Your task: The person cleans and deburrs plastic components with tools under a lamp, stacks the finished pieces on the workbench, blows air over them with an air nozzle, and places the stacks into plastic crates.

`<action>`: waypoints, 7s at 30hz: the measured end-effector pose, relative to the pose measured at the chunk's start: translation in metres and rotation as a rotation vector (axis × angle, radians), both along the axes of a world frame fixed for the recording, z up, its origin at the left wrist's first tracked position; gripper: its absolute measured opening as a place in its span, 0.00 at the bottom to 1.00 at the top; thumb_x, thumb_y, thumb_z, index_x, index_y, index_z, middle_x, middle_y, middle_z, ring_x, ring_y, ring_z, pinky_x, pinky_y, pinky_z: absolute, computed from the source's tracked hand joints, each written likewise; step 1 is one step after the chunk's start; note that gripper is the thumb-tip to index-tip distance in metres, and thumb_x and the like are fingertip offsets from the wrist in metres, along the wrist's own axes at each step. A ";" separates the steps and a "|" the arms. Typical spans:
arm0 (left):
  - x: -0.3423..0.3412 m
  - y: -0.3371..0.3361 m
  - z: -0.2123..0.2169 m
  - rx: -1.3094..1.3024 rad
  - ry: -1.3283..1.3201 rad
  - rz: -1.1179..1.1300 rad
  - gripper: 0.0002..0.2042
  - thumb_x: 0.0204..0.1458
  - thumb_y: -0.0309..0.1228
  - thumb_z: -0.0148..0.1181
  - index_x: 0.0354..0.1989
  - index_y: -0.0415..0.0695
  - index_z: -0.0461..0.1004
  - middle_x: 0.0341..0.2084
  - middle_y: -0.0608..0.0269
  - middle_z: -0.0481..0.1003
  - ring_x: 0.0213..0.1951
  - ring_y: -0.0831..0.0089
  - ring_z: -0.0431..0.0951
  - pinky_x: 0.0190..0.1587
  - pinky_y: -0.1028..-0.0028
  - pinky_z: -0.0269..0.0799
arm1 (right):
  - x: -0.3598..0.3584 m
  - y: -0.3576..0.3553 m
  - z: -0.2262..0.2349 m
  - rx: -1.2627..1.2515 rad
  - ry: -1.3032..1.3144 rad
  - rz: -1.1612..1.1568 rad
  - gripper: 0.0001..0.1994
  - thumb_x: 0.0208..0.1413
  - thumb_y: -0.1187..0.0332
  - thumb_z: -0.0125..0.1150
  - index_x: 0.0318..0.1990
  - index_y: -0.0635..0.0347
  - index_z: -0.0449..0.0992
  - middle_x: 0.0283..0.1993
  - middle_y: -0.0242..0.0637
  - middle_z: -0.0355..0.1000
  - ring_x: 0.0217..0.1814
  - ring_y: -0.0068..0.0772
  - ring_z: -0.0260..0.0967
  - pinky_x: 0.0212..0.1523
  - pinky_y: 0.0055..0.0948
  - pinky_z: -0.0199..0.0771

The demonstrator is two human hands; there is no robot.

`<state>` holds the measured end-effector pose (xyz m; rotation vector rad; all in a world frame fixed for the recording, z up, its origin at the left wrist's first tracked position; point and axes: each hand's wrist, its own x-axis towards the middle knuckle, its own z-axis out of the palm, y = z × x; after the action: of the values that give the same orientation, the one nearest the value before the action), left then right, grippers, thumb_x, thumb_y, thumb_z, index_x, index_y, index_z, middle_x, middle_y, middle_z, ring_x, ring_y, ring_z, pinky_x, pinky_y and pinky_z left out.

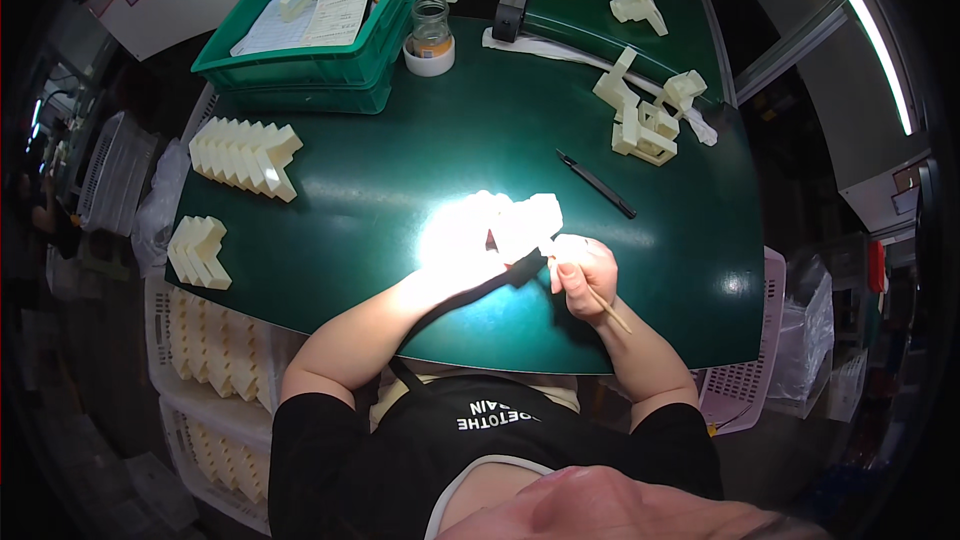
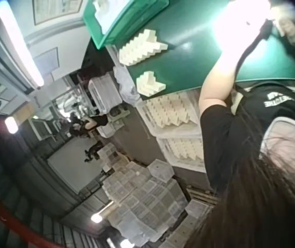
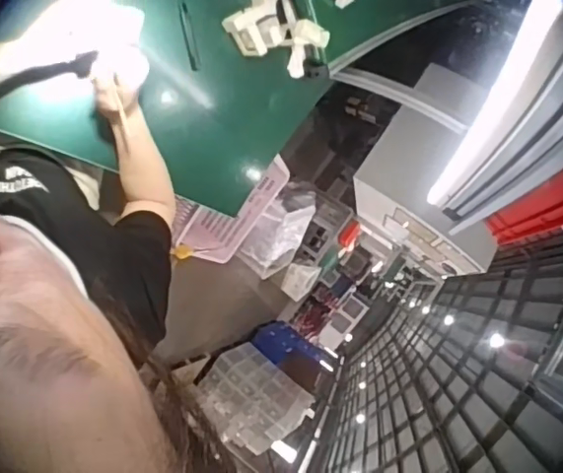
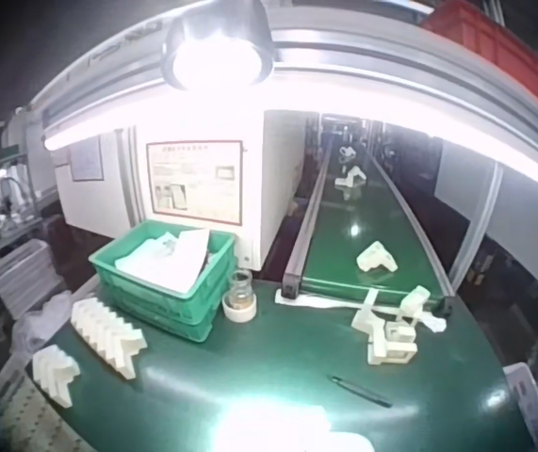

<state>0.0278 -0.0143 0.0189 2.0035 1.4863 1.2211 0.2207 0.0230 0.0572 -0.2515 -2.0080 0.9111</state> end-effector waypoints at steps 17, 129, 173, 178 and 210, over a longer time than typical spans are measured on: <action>-0.026 0.011 -0.060 -0.773 -1.038 -0.670 0.30 0.50 0.22 0.62 0.63 0.42 0.59 0.51 0.50 0.71 0.51 0.60 0.77 0.43 0.67 0.79 | 0.049 0.079 -0.025 0.134 0.074 -0.781 0.08 0.63 0.71 0.52 0.48 0.61 0.69 0.56 0.46 0.70 0.51 0.37 0.71 0.46 0.27 0.71; 0.008 0.018 -0.021 -0.499 -1.319 -0.162 0.18 0.60 0.30 0.56 0.55 0.40 0.60 0.38 0.63 0.68 0.39 0.74 0.75 0.38 0.75 0.76 | 0.006 0.023 -0.030 0.066 0.004 -0.406 0.26 0.65 0.48 0.41 0.47 0.63 0.75 0.38 0.41 0.76 0.44 0.42 0.72 0.48 0.36 0.68; 0.003 -0.001 0.005 -0.346 0.027 0.209 0.18 0.50 0.51 0.60 0.28 0.48 0.77 0.20 0.62 0.76 0.22 0.70 0.76 0.27 0.70 0.71 | -0.007 0.023 -0.030 0.146 0.139 -0.354 0.17 0.62 0.61 0.48 0.23 0.61 0.68 0.24 0.36 0.66 0.28 0.36 0.63 0.33 0.33 0.64; 0.007 0.002 -0.011 -0.111 0.178 0.251 0.22 0.49 0.44 0.60 0.49 0.47 0.68 0.22 0.62 0.73 0.19 0.63 0.74 0.24 0.68 0.72 | -0.017 0.017 -0.028 0.004 0.026 -0.247 0.13 0.58 0.70 0.51 0.21 0.61 0.68 0.22 0.39 0.66 0.25 0.37 0.65 0.30 0.32 0.65; 0.002 0.008 -0.009 -0.707 -1.133 -0.384 0.21 0.51 0.30 0.65 0.51 0.38 0.67 0.33 0.63 0.69 0.29 0.75 0.74 0.34 0.72 0.80 | 0.021 0.029 -0.012 -0.743 0.443 0.083 0.26 0.70 0.59 0.35 0.15 0.53 0.56 0.14 0.28 0.50 0.17 0.20 0.47 0.27 0.27 0.63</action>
<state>0.0294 -0.0062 0.0095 0.7806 0.7179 1.1028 0.2416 0.0524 0.0455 -0.3360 -1.2224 1.5896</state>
